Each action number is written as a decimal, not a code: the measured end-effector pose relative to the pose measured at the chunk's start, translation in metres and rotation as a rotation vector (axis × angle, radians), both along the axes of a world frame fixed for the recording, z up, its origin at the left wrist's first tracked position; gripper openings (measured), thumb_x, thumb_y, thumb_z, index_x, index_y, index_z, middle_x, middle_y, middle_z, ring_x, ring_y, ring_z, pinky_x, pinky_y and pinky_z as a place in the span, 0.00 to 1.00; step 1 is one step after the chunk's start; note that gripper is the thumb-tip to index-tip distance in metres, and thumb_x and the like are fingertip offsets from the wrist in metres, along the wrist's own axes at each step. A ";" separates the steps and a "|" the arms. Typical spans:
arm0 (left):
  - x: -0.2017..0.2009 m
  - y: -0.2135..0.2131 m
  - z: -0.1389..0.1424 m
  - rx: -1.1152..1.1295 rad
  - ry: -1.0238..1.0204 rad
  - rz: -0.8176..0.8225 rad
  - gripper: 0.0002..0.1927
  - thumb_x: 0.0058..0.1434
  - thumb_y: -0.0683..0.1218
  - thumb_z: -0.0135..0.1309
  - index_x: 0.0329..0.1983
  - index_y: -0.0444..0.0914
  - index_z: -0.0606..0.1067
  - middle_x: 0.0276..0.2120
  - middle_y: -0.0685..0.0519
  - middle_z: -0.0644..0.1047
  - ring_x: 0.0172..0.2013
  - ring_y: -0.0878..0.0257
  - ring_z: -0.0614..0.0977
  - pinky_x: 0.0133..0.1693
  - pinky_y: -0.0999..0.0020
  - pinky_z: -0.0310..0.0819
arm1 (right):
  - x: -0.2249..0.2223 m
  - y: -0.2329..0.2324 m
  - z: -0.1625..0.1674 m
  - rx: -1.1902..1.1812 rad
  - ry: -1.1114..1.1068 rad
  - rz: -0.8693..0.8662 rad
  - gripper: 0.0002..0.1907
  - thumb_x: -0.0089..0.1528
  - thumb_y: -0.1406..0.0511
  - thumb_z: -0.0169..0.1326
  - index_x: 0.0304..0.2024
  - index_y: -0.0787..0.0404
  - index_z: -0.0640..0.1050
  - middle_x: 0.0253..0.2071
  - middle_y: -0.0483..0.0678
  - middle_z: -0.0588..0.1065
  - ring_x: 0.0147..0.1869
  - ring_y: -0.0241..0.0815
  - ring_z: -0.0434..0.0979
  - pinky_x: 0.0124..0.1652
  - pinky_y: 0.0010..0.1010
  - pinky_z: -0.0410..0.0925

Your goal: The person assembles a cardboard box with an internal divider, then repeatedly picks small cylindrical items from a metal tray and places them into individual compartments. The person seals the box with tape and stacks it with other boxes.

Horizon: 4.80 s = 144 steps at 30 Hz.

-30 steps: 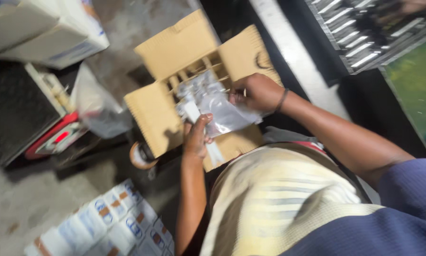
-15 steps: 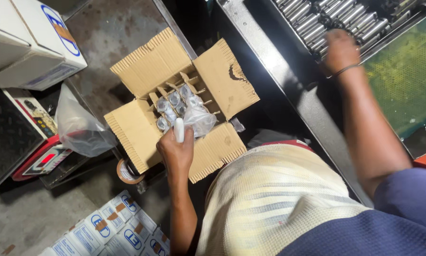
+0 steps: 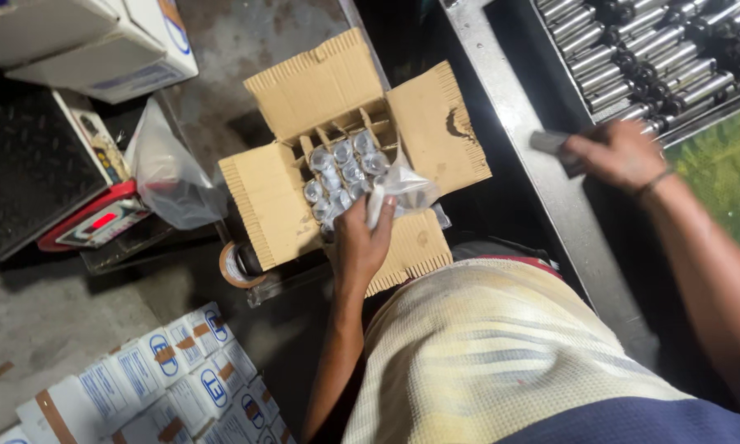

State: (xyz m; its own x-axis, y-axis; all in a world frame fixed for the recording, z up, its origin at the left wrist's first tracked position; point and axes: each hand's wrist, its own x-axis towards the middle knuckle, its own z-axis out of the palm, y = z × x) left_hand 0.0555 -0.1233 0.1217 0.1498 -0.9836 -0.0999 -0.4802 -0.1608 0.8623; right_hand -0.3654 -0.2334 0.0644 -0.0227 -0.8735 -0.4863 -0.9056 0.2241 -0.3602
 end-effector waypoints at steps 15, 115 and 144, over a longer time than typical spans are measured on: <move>0.045 0.030 -0.079 0.218 1.607 0.392 0.08 0.69 0.50 0.53 0.37 0.43 0.71 0.25 0.52 0.75 0.16 0.71 0.68 0.20 0.76 0.61 | 0.276 0.057 -0.013 0.367 -1.041 0.074 0.21 0.71 0.58 0.49 0.59 0.67 0.76 0.54 0.51 0.79 0.55 0.36 0.77 0.54 0.27 0.70; 0.082 0.065 -0.107 0.182 1.465 0.636 0.15 0.69 0.55 0.55 0.34 0.41 0.70 0.23 0.52 0.73 0.18 0.69 0.67 0.23 0.73 0.64 | 0.344 0.037 -0.024 -0.039 -0.935 0.232 0.22 0.66 0.66 0.52 0.62 0.65 0.72 0.45 0.57 0.78 0.44 0.43 0.77 0.42 0.35 0.71; 0.069 0.027 -0.129 0.335 0.942 0.323 0.21 0.62 0.52 0.59 0.54 0.38 0.72 0.41 0.52 0.85 0.25 0.71 0.77 0.21 0.73 0.64 | 0.259 0.028 0.019 -0.128 -0.731 0.617 0.09 0.63 0.62 0.59 0.43 0.59 0.81 0.43 0.53 0.81 0.46 0.47 0.80 0.45 0.38 0.72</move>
State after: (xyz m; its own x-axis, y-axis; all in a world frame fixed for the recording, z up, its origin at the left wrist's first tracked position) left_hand 0.1247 -0.0962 -0.0074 0.1204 -0.8111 -0.5724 0.4695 -0.4615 0.7527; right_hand -0.1061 -0.2050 0.0830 0.7291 -0.6773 -0.0985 -0.3928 -0.2962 -0.8706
